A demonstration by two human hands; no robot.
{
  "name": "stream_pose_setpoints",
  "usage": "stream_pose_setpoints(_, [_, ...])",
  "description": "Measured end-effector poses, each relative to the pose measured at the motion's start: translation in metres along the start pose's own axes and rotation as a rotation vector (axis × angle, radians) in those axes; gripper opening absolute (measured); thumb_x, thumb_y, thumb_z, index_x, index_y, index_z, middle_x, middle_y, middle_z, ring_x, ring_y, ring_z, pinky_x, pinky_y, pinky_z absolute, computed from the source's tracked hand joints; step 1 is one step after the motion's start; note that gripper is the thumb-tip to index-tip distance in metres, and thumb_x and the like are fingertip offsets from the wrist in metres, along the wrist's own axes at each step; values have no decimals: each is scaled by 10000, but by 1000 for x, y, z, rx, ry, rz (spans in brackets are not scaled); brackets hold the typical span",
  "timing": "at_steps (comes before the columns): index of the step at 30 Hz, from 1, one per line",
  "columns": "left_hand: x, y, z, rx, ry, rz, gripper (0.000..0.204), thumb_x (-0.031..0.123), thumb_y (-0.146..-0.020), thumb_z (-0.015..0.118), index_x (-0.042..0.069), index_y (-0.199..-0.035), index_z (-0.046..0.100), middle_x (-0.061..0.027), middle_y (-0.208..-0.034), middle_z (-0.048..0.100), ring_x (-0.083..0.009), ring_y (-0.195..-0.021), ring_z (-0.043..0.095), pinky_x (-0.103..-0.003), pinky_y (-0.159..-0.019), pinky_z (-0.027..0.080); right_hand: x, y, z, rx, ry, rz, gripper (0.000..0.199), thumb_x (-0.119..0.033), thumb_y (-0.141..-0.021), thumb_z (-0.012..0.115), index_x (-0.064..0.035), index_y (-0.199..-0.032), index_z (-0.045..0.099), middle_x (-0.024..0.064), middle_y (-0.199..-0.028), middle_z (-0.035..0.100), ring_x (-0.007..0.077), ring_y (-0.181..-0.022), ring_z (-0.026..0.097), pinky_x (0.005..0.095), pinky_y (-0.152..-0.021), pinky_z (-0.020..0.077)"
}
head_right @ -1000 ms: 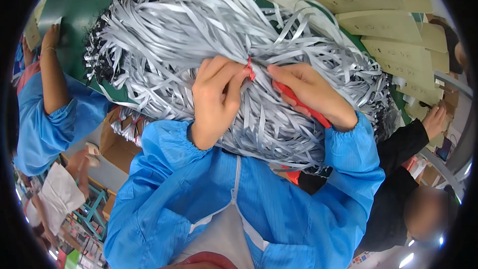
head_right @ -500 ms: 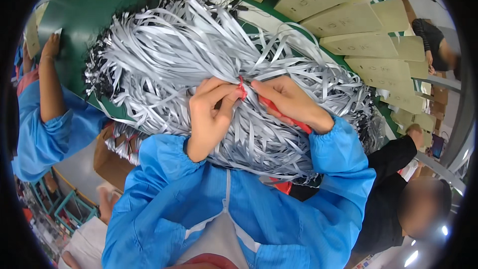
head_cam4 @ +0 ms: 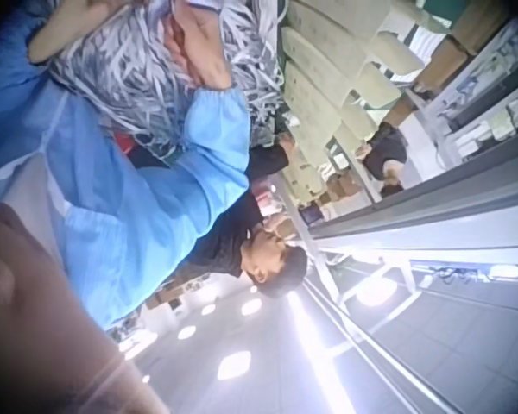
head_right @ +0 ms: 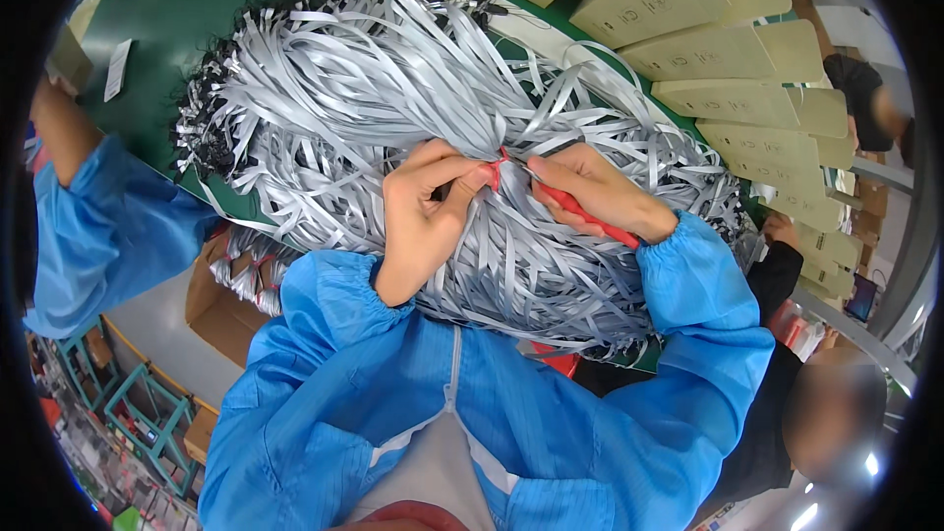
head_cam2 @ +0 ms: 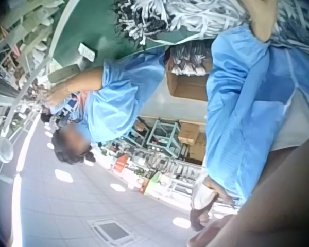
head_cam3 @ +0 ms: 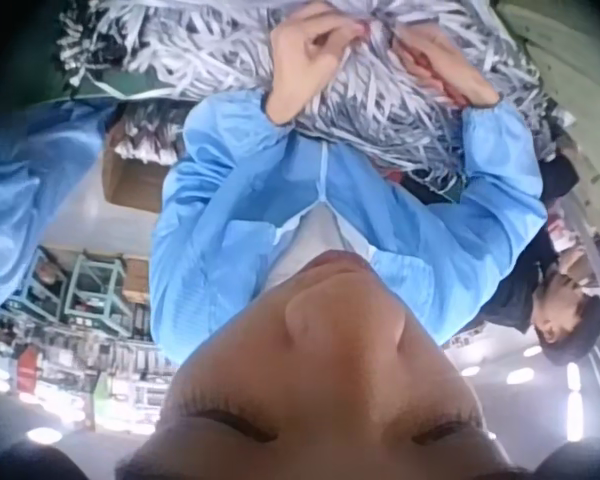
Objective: Bundling electronic cables and placing them into cardboard boxes on an assembly line.
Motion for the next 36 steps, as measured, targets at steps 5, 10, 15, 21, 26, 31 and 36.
stream_pose_setpoints(5, [-5,0,-3,-40,-19,-8,46,-2,-860,738,3,-888,774,-86,-790,673,-179,-707,582,-285,-663,443,2,9,-5,1,28,18,600,-529,-1063,450,-68,-680,481,-7,-480,403,62,-366,367,222,-340,262])
stream_pose_setpoints(10, [-14,-3,-32,129,0,-79,58,-12,-835,747,-4,-890,764,-88,-818,668,-212,-751,606,-292,-673,450,-32,45,-21,106,-105,-228,695,-650,-1022,414,-49,-678,473,9,-475,419,70,-366,378,219,-349,269])
stream_pose_setpoints(15, [61,8,-58,245,-225,352,139,-20,-752,800,28,-878,765,-85,-838,662,-235,-749,607,-324,-677,467,-58,66,-34,244,60,-339,732,-675,-994,461,-22,-666,514,22,-464,460,71,-377,400,221,-376,277])
stream_pose_setpoints(21, [94,-27,-137,261,-267,328,121,-50,-797,732,-11,-907,763,-118,-859,721,-203,-779,685,-301,-679,522,-57,45,-31,188,119,-434,696,-600,-1029,460,8,-710,573,14,-484,482,62,-390,403,220,-405,299])
stream_pose_setpoints(26, [65,-173,-165,114,-643,138,313,299,-965,683,6,-914,782,-8,-667,701,-52,-618,613,-221,-593,476,-44,12,-25,77,94,-416,595,-463,-1081,435,4,-742,579,11,-505,485,62,-391,399,227,-406,290])
stream_pose_setpoints(31, [38,-272,-151,-10,-905,-130,653,464,-1004,597,-80,-1359,538,-202,-1122,723,-246,-960,734,-323,-809,564,-55,26,-15,14,121,-379,506,-403,-1077,487,16,-819,607,12,-517,499,63,-417,434,223,-432,318])
stream_pose_setpoints(36, [100,-165,-72,-317,-838,347,426,329,-1015,607,-45,-1215,653,-215,-1084,731,-311,-1010,715,-377,-865,529,-68,113,-38,286,63,-498,450,-371,-1039,542,35,-1225,596,21,-726,559,73,-557,525,208,-514,410])
Point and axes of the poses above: each hand's wrist, its own y-axis away from the middle knuckle, its own z-axis out of the palm, x = y × z, the point moved 9 cm from there along -y, towards the middle knuckle
